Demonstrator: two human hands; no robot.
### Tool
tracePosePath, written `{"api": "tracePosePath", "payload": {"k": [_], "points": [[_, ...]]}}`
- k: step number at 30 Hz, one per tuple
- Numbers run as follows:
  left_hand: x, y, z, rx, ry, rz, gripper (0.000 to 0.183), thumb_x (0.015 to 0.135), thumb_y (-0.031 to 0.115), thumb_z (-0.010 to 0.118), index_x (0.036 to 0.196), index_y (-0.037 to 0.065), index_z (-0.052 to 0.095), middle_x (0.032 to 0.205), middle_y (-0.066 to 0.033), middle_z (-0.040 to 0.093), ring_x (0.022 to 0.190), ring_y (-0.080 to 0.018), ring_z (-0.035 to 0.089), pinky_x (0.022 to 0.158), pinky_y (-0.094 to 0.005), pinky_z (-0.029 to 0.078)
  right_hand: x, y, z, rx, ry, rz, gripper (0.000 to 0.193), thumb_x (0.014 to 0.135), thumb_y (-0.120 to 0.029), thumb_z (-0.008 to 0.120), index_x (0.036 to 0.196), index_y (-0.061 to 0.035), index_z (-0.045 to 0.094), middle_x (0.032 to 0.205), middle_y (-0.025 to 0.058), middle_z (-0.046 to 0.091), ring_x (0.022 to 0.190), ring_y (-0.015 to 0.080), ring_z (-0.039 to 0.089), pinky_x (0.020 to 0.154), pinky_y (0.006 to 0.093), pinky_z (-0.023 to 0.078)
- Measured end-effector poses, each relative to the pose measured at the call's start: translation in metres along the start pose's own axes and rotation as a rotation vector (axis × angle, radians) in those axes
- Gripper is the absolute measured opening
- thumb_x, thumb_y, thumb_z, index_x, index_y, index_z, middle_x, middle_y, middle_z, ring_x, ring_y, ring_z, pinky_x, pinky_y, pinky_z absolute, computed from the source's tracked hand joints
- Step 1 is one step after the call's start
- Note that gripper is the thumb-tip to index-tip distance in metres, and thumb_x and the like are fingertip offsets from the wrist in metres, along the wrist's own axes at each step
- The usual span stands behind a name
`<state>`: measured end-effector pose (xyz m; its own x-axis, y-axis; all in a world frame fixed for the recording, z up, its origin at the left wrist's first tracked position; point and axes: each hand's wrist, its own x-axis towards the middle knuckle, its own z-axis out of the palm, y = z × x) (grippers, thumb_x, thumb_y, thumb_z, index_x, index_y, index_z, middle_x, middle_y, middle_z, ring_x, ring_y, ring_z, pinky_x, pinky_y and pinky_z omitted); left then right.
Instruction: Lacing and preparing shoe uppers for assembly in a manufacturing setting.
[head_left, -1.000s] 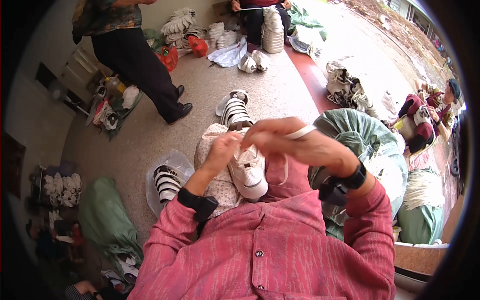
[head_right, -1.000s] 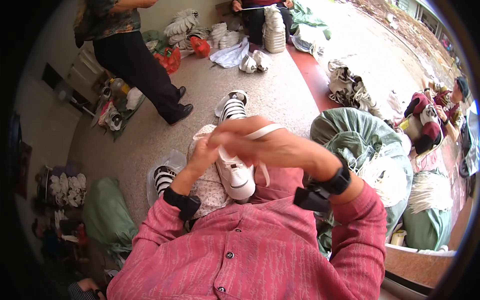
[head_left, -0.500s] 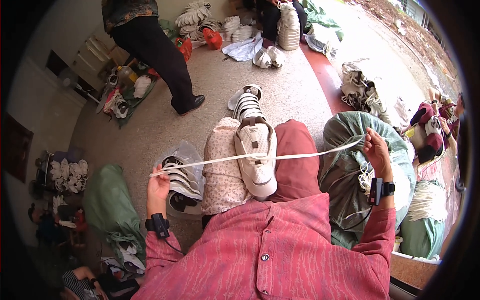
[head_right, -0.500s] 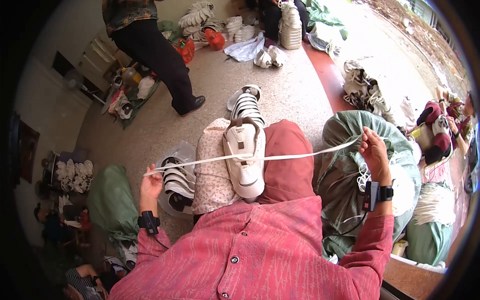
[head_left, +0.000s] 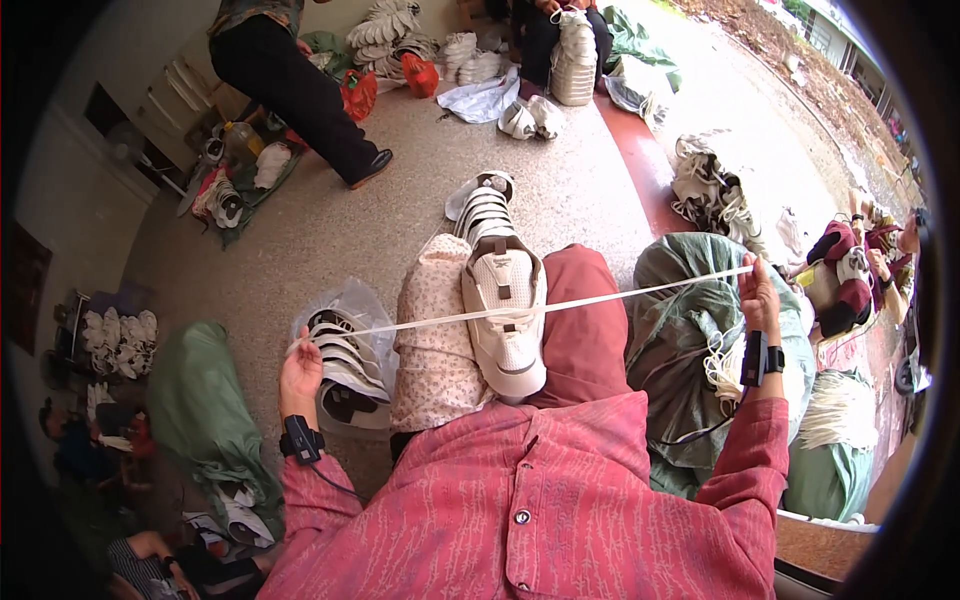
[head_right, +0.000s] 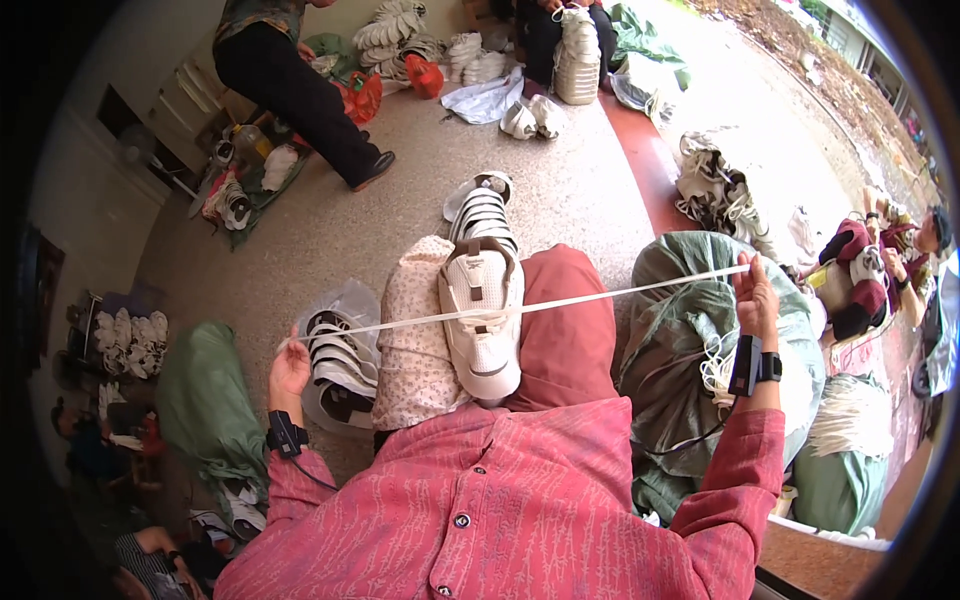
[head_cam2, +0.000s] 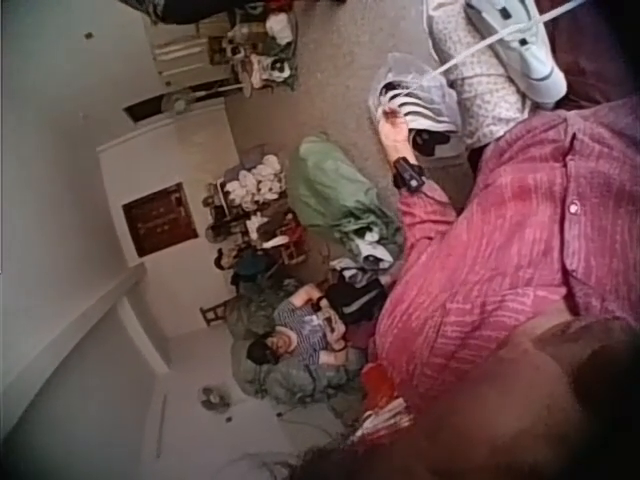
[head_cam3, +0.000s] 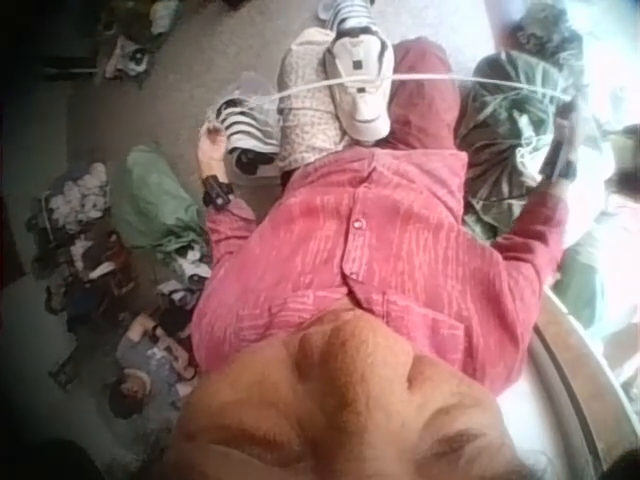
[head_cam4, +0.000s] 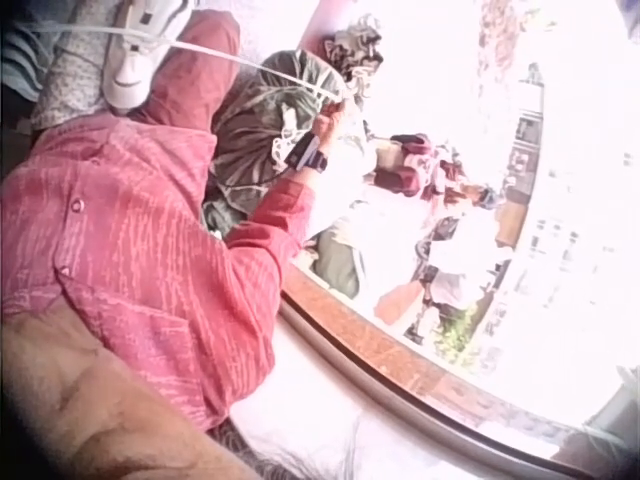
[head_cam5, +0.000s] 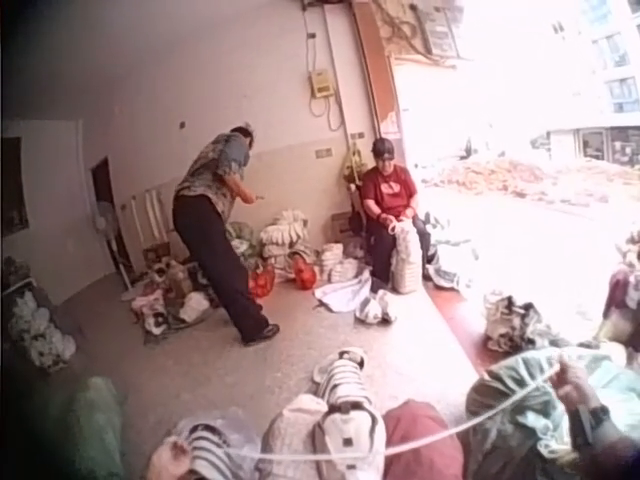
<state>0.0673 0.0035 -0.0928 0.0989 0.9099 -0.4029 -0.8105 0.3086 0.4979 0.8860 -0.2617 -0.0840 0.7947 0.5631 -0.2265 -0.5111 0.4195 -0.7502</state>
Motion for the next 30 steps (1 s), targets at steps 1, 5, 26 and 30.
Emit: {"api": "tracePosePath", "payload": {"k": [1,5,26,30], "points": [[-0.006,0.004,-0.008,0.007,0.146,0.042,0.032,0.097,0.015,0.051,0.123,-0.005,0.05,0.103,-0.0129,0.065,0.079,-0.0189,0.064,0.072,-0.0322,0.058,0.003,0.02,0.013,0.027,0.142,-0.006,0.018,0.092,-0.014,0.061,0.107,-0.0046,0.059,0.092,0.0068,0.069,0.076,0.0134,0.068,0.058,0.025,0.055],[-0.015,-0.026,0.038,0.169,0.383,-0.193,0.043,0.095,0.014,0.054,0.133,-0.003,0.041,0.1,-0.0115,0.063,0.086,-0.0209,0.063,0.073,-0.0336,0.057,0.019,0.047,-0.015,0.013,0.041,0.058,0.012,0.097,-0.018,0.054,0.103,-0.0075,0.057,0.06,-0.0039,0.045,0.042,0.005,0.031,0.039,0.0211,0.023],[-0.045,-0.246,0.248,1.603,-1.019,0.529,0.009,0.077,0.0,0.065,0.085,0.0,0.06,0.083,-0.0074,0.056,0.07,-0.0148,0.058,0.065,-0.0281,0.048,-0.198,0.145,0.2,-1.424,-0.878,-0.567,0.017,0.091,-0.021,0.056,0.093,-0.0062,0.064,0.074,0.0165,0.063,0.069,0.0366,0.063,0.062,0.0454,0.048],[-0.045,-0.251,0.251,1.59,-1.022,0.468,0.008,0.077,0.002,0.066,0.084,0.0,0.062,0.081,-0.0067,0.055,0.069,-0.0143,0.056,0.065,-0.0276,0.047,-0.195,0.138,0.203,-1.373,-0.941,-0.807,0.012,0.088,-0.018,0.057,0.091,-0.0085,0.065,0.081,0.0124,0.057,0.076,0.0327,0.059,0.064,0.0435,0.047]]}}
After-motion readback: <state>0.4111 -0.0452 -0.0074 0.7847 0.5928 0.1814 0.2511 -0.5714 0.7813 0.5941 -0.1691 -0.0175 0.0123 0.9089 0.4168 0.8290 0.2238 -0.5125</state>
